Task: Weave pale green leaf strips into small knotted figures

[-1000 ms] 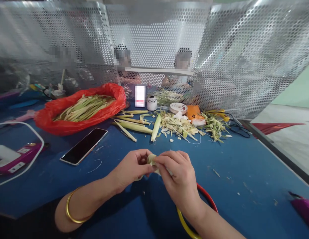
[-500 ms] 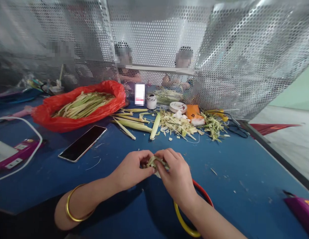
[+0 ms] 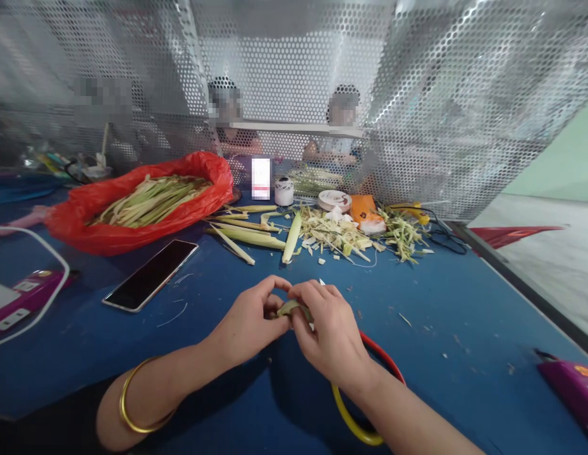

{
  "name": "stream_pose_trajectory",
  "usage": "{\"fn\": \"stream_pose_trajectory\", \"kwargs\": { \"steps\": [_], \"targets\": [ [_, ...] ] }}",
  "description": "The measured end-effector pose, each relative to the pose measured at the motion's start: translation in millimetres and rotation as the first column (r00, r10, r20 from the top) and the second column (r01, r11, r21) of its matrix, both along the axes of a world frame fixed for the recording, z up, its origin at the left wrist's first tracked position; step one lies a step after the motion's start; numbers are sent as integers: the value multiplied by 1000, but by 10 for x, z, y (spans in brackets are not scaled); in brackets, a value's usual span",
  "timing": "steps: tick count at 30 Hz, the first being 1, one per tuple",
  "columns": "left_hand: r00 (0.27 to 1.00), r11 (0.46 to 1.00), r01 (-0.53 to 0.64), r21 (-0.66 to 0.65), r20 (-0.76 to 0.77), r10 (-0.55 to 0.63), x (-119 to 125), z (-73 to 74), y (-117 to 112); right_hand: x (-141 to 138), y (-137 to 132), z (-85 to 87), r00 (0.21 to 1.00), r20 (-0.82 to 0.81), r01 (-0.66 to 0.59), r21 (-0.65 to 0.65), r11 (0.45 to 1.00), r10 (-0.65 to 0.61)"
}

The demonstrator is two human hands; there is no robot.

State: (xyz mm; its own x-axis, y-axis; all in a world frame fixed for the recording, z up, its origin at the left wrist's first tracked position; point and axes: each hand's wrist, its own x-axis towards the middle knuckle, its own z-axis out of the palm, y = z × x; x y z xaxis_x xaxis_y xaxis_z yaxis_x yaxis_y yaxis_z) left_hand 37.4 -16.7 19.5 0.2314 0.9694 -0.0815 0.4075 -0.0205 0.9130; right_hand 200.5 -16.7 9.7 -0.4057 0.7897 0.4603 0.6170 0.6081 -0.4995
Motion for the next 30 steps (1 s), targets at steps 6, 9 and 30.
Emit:
{"fn": "stream_pose_trajectory", "kwargs": {
  "steps": [6, 9, 30],
  "targets": [
    [993, 999, 4, 44, -121, 1, -13, -28, 12, -11, -1, 114, 998, -3, -69, -92, 993, 69],
    [980, 997, 18, 75, -199, -3, -13, -22, 3, 14, 18, 105, 998, -58, -29, -273, 962, 13],
    [1000, 998, -13, -66, -13, 12, -6, -37, 49, 44, 18, 113, 971, -196, 53, -373, 926, -134]
  ]
}}
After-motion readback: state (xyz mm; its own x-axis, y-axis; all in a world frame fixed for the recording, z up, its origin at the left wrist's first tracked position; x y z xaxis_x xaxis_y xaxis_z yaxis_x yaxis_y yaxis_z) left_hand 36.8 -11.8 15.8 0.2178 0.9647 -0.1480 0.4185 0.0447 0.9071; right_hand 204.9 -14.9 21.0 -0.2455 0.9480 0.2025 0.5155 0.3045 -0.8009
